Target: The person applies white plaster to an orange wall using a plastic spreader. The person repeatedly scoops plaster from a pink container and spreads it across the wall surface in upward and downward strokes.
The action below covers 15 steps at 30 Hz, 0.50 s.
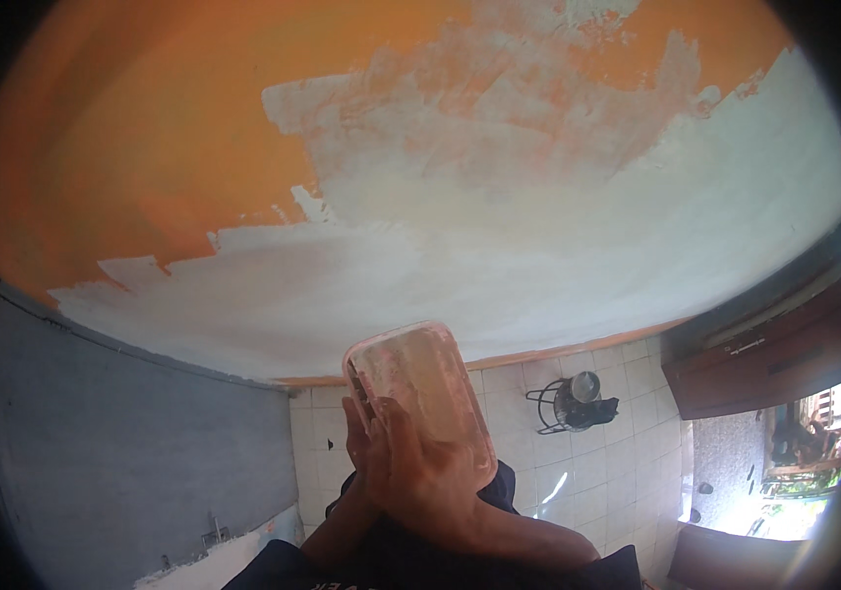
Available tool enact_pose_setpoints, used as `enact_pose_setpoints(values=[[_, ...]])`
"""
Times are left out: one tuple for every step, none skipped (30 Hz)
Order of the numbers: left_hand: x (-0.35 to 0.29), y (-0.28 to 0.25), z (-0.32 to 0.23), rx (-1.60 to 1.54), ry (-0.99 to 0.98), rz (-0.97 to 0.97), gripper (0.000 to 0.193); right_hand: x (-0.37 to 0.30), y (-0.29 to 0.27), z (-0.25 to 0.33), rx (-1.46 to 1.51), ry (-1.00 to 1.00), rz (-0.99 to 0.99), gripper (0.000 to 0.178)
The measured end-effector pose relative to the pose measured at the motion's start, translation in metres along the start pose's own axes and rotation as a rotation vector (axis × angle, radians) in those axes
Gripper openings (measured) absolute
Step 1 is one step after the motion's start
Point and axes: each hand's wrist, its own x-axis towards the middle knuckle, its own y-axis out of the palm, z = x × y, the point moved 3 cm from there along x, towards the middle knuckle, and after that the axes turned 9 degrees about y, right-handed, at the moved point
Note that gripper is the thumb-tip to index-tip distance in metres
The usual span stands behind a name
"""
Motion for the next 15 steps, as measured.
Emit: enact_pose_setpoints(values=[[0.000, 0.003, -0.002, 0.008, 0.011, -0.005, 0.072, 0.001, -0.003, 0.000, 0.011, -0.001, -0.006, 0.022], [-0.001, 0.006, -0.004, 0.005, 0.017, -0.002, 0.072, 0.003, -0.007, -0.001, 0.021, -0.003, -0.014, 0.021], [0.000, 0.010, -0.006, 0.011, 0.031, 0.000, 0.072, 0.005, -0.017, 0.002, 0.102, 0.078, -0.028, 0.020], [0.001, 0.005, -0.004, -0.141, 0.023, 0.072, 0.071, 0.006, -0.022, 0.001, 0.183, 0.159, -0.042, 0.020], [0.002, 0.001, -0.003, -0.290, 0.003, 0.142, 0.071, 0.005, -0.023, -0.003, 0.178, 0.211, -0.034, 0.020], [0.002, -0.001, -0.003, -0.440, -0.010, 0.214, 0.071, 0.004, -0.024, -0.007, 0.173, 0.264, -0.025, 0.019], [0.002, -0.001, -0.003, -0.428, 0.012, 0.234, 0.070, 0.003, -0.024, -0.012, 0.168, 0.319, -0.018, 0.019], [0.003, 0.000, -0.003, -0.417, 0.035, 0.254, 0.069, 0.003, -0.023, -0.015, 0.183, 0.341, -0.017, 0.019], [0.004, 0.001, -0.003, -0.406, 0.060, 0.274, 0.068, 0.006, -0.023, -0.018, 0.198, 0.363, -0.015, 0.019], [0.005, -0.006, -0.001, -0.310, 0.048, 0.209, 0.067, 0.009, -0.023, -0.021, 0.213, 0.388, -0.015, 0.019], [0.006, -0.018, -0.001, -0.215, 0.038, 0.144, 0.067, 0.011, -0.022, -0.022, 0.238, 0.368, -0.012, 0.020], [0.006, -0.025, 0.000, -0.119, 0.029, 0.079, 0.066, 0.012, -0.021, -0.023, 0.264, 0.348, -0.009, 0.021], [0.006, -0.022, -0.001, -0.111, 0.044, 0.064, 0.065, 0.013, -0.021, -0.023, 0.286, 0.329, -0.007, 0.022], [0.006, -0.017, -0.001, -0.103, 0.061, 0.049, 0.065, 0.015, -0.020, -0.020, 0.260, 0.275, 0.012, 0.023], [0.006, -0.012, -0.002, -0.094, 0.077, 0.034, 0.064, 0.016, -0.017, -0.017, 0.235, 0.220, 0.030, 0.023]])
